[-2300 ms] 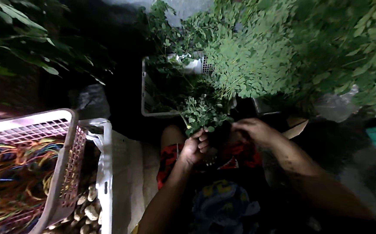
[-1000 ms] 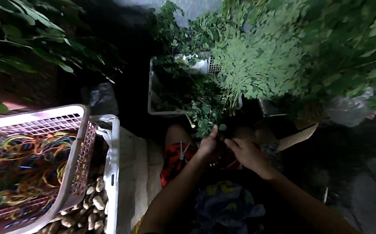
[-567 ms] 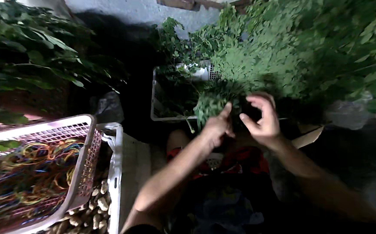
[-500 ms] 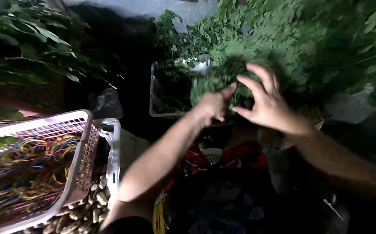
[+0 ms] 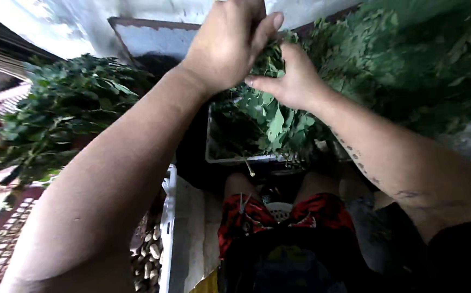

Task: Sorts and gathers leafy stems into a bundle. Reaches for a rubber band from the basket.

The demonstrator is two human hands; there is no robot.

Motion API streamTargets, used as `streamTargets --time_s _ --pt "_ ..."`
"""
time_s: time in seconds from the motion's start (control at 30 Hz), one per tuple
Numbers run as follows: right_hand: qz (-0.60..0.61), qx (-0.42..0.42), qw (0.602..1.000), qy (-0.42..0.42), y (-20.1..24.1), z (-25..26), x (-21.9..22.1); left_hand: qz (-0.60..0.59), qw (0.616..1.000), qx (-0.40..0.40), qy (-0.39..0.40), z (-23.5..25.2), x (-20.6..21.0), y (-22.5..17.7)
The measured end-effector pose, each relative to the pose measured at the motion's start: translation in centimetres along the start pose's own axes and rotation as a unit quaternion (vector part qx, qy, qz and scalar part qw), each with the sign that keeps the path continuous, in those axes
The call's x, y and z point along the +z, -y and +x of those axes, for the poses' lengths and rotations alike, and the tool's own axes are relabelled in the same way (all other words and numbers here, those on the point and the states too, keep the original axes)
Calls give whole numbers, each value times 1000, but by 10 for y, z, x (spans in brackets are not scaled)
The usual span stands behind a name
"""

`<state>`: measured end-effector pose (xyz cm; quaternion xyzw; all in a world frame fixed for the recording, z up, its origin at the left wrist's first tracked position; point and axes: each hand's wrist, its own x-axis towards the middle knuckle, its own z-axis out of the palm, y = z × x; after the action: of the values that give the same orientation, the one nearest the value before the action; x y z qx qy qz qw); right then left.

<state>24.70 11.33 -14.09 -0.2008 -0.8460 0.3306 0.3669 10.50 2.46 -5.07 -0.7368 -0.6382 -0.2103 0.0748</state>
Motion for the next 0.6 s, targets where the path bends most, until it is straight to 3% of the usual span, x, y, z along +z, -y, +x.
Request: streamTargets --time_s 0.23,0.37,0.6 --pt "34 5 999 21 4 11 1 -31 997 -58 -34 6 1 -7" --pt "54 43 997 43 10 -3 3 35 998 -56 13 8 4 -4" --pt "124 117 982 87 8 -13 5 -33 999 -19 20 0 18 8"
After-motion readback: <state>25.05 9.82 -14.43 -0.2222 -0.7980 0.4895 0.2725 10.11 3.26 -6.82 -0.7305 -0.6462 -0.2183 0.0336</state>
